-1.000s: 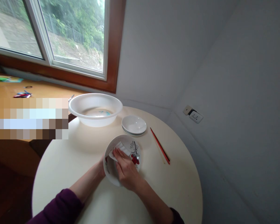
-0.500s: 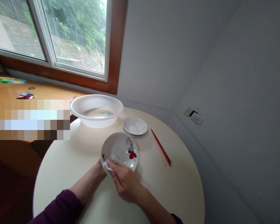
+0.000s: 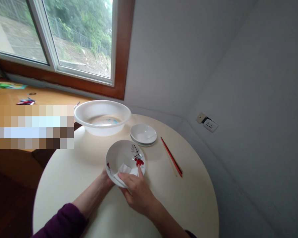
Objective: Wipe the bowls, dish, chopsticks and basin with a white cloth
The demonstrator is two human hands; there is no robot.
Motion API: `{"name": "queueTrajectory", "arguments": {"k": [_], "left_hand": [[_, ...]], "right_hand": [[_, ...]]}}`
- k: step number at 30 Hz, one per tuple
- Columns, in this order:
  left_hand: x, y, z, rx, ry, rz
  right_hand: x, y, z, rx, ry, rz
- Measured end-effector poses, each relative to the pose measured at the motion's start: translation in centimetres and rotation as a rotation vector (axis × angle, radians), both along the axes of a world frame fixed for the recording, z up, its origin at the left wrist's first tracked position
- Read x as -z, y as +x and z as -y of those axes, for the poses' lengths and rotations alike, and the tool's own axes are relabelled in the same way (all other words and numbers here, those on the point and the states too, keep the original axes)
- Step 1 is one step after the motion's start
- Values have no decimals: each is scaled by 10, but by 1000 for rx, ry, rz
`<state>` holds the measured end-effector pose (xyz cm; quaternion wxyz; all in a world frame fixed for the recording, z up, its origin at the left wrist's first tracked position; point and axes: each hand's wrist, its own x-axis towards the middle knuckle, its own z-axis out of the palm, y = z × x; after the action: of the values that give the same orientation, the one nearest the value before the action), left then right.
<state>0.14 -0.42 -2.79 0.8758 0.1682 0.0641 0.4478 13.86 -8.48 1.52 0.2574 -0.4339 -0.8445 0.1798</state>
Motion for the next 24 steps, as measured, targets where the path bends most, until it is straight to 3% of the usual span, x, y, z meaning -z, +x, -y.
{"name": "queueTrajectory", "arguments": {"k": [7, 14, 24], "left_hand": [[-18, 3, 1, -68, -91, -42], [-34, 9, 4, -105, -171, 19], [-38, 4, 5, -16, -48, 128]], "right_hand": [[3, 6, -5, 121, 13, -26], [14, 23, -24, -6, 196, -62], [13, 23, -25, -16, 374, -228]]}}
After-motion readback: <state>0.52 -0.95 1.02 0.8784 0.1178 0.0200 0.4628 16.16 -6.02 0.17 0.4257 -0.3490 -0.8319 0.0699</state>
